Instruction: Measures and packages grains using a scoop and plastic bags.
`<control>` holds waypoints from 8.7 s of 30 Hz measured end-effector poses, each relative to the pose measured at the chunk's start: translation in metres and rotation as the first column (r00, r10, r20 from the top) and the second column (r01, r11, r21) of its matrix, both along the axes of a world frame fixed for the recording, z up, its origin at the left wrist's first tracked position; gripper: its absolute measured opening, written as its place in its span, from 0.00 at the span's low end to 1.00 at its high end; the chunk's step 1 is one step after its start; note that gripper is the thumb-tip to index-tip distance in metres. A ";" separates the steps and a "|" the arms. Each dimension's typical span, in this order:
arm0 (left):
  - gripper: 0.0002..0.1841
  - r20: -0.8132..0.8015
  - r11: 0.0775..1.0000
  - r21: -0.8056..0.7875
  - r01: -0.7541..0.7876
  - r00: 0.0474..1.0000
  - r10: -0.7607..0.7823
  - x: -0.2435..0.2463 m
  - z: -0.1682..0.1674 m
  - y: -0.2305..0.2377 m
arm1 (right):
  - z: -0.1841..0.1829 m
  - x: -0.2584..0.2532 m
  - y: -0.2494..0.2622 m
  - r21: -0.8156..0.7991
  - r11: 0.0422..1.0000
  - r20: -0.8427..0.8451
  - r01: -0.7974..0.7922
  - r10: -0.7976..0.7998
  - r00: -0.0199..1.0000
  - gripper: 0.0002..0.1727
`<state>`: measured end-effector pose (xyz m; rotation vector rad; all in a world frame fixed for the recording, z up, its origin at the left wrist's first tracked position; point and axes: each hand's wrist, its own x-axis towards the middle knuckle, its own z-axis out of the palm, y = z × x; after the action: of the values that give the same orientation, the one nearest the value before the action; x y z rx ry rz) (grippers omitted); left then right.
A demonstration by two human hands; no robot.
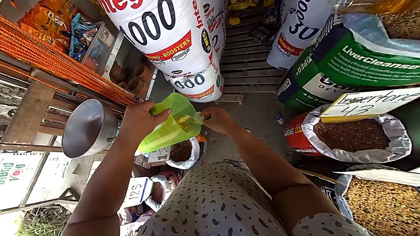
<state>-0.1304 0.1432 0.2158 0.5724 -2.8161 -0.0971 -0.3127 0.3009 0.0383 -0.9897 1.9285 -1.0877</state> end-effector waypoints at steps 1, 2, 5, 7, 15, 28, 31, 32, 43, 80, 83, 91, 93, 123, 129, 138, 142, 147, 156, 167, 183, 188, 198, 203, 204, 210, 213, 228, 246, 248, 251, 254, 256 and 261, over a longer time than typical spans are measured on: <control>0.28 0.002 1.000 0.000 0.000 1.000 0.000 0.000 0.000 0.000 | 0.000 0.001 -0.001 0.000 1.000 -0.003 -0.005 0.005 1.000 0.15; 0.28 0.007 1.000 0.002 -0.004 1.000 0.004 0.001 0.001 0.001 | 0.000 0.001 -0.001 -0.001 1.000 -0.002 -0.010 0.010 1.000 0.15; 0.27 0.025 1.000 0.003 -0.016 1.000 0.016 0.002 0.003 0.004 | -0.001 0.004 -0.002 -0.004 1.000 0.010 -0.015 0.016 1.000 0.15; 0.27 0.051 0.999 0.016 -0.044 0.998 0.043 0.001 0.006 0.007 | -0.001 0.005 -0.002 -0.015 1.000 0.019 -0.008 0.008 1.000 0.15; 0.26 0.068 0.997 0.024 -0.072 0.995 0.070 0.004 0.010 0.009 | -0.006 0.006 -0.004 -0.020 1.000 0.045 -0.007 0.008 0.999 0.15; 0.28 0.052 0.999 0.002 -0.050 0.997 0.050 0.006 0.008 0.008 | -0.014 0.006 0.000 0.048 0.999 0.046 0.012 -0.014 0.999 0.15; 0.28 0.056 0.998 0.008 -0.057 0.997 0.056 0.006 0.009 0.009 | -0.017 0.005 0.000 0.072 0.997 0.065 0.021 -0.025 0.998 0.16; 0.28 0.061 0.998 0.008 -0.060 0.996 0.060 0.006 0.009 0.009 | -0.018 0.005 0.000 0.077 0.997 0.070 0.028 -0.034 0.997 0.15; 0.27 0.059 0.999 -0.020 -0.024 0.998 0.026 0.004 0.013 0.012 | -0.018 0.002 0.003 0.120 0.992 0.085 0.037 -0.047 0.995 0.16; 0.27 0.043 0.999 -0.037 -0.014 0.999 0.016 0.009 0.013 0.025 | -0.024 0.008 0.008 0.137 0.989 0.146 0.062 -0.083 0.986 0.14; 0.27 0.036 0.999 -0.031 -0.009 0.999 0.010 0.009 0.012 0.025 | -0.024 0.008 0.009 0.150 0.987 0.153 0.062 -0.085 0.985 0.15; 0.27 0.039 0.999 -0.031 -0.027 0.999 0.028 0.007 0.011 0.027 | -0.029 0.008 0.009 0.137 0.988 0.174 0.075 -0.099 0.980 0.15; 0.28 0.056 0.999 -0.037 -0.039 0.998 0.041 0.006 0.012 0.030 | -0.031 0.008 0.008 0.134 0.988 0.180 0.082 -0.105 0.978 0.14; 0.28 -0.184 0.989 0.007 -0.148 0.972 0.147 0.067 -0.031 0.014 | -0.005 0.022 -0.020 0.029 0.992 0.413 0.120 -0.121 0.902 0.14; 0.29 -0.312 0.963 0.042 -0.267 0.912 0.267 0.109 -0.037 0.007 | 0.020 0.033 -0.047 -0.010 0.995 0.460 0.104 -0.088 0.884 0.12; 0.25 -0.584 0.782 0.523 -0.340 0.525 0.619 0.207 -0.060 -0.017 | 0.096 0.056 -0.113 -0.097 0.995 0.432 -0.026 0.066 0.899 0.04; 0.16 -0.671 0.701 0.682 -0.208 0.203 0.713 0.254 -0.055 -0.018 | 0.172 0.076 -0.156 -0.229 0.959 0.338 -0.168 0.241 0.910 0.03; 0.15 -0.709 0.682 0.702 -0.203 -0.114 0.696 0.309 -0.044 -0.019 | 0.284 0.115 -0.223 -0.456 0.849 0.239 -0.268 0.406 0.882 0.05; 0.13 -0.777 0.681 0.627 -0.378 -0.237 0.583 0.377 -0.040 -0.029 | 0.382 0.188 -0.368 -0.629 0.733 0.208 -0.257 0.478 0.853 0.07; 0.11 -0.752 0.600 0.651 -0.465 -0.287 0.594 0.408 -0.066 -0.020 | 0.239 0.257 -0.480 -0.318 0.753 -0.109 -0.576 0.574 0.812 0.16; 0.06 -0.763 0.528 0.632 -0.567 -0.337 0.551 0.363 -0.080 0.021 | 0.119 0.241 -0.423 -0.005 0.489 -0.424 -0.872 0.789 0.445 0.20; 0.08 -0.760 0.502 0.621 -0.602 -0.306 0.573 0.355 -0.075 0.027 | 0.120 0.243 -0.407 0.029 0.541 -0.430 -0.840 0.766 0.478 0.21; 0.08 -0.741 0.480 0.634 -0.607 -0.298 0.602 0.340 -0.061 0.022 | 0.127 0.243 -0.395 0.030 0.571 -0.405 -0.820 0.757 0.512 0.19; 0.08 -0.752 0.510 0.624 -0.593 -0.277 0.598 0.340 -0.058 0.017 | 0.126 0.241 -0.397 0.025 0.583 -0.399 -0.812 0.751 0.526 0.17; 0.09 -0.756 0.521 0.619 -0.587 -0.265 0.599 0.341 -0.058 0.015 | 0.125 0.241 -0.398 0.030 0.581 -0.396 -0.813 0.754 0.524 0.17; 0.10 -0.736 0.532 0.613 -0.584 -0.178 0.653 0.345 -0.044 -0.004 | 0.123 0.244 -0.400 0.008 0.583 -0.390 -0.812 0.750 0.535 0.14; 0.15 -0.688 0.501 0.577 -0.645 -0.053 0.724 0.351 -0.023 -0.025 | 0.122 0.246 -0.404 0.017 0.579 -0.436 -0.815 0.738 0.515 0.13; 0.30 -0.239 0.535 0.160 -0.830 0.493 0.836 0.318 0.097 -0.159 | 0.115 0.251 -0.415 0.004 0.646 -0.323 -0.763 0.723 0.610 0.20; 0.33 0.056 0.519 0.031 -0.854 0.520 0.852 0.274 0.136 -0.193 | 0.118 0.253 -0.415 0.048 0.609 -0.309 -0.792 0.763 0.568 0.18; 0.34 0.069 0.532 0.021 -0.847 0.532 0.844 0.274 0.136 -0.196 | 0.116 0.253 -0.416 0.018 0.607 -0.316 -0.794 0.757 0.572 0.16; 0.33 0.074 0.528 0.023 -0.849 0.529 0.846 0.272 0.137 -0.198 | 0.116 0.252 -0.417 0.022 0.607 -0.313 -0.794 0.759 0.571 0.16; 0.33 0.080 0.522 0.022 -0.853 0.522 0.849 0.269 0.138 -0.197 | 0.118 0.253 -0.417 0.048 0.601 -0.317 -0.798 0.767 0.558 0.16; 0.33 0.085 0.530 0.006 -0.848 0.528 0.845 0.267 0.139 -0.197 | 0.119 0.253 -0.417 0.054 0.594 -0.319 -0.802 0.772 0.550 0.16; 0.34 0.089 0.536 0.006 -0.844 0.534 0.841 0.265 0.139 -0.197 | 0.119 0.255 -0.417 0.049 0.591 -0.320 -0.805 0.773 0.548 0.15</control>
<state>0.1349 -0.0536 0.3544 1.9140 -2.2558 0.0548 -0.0582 -0.1160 0.1573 -1.9422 1.3271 -0.4912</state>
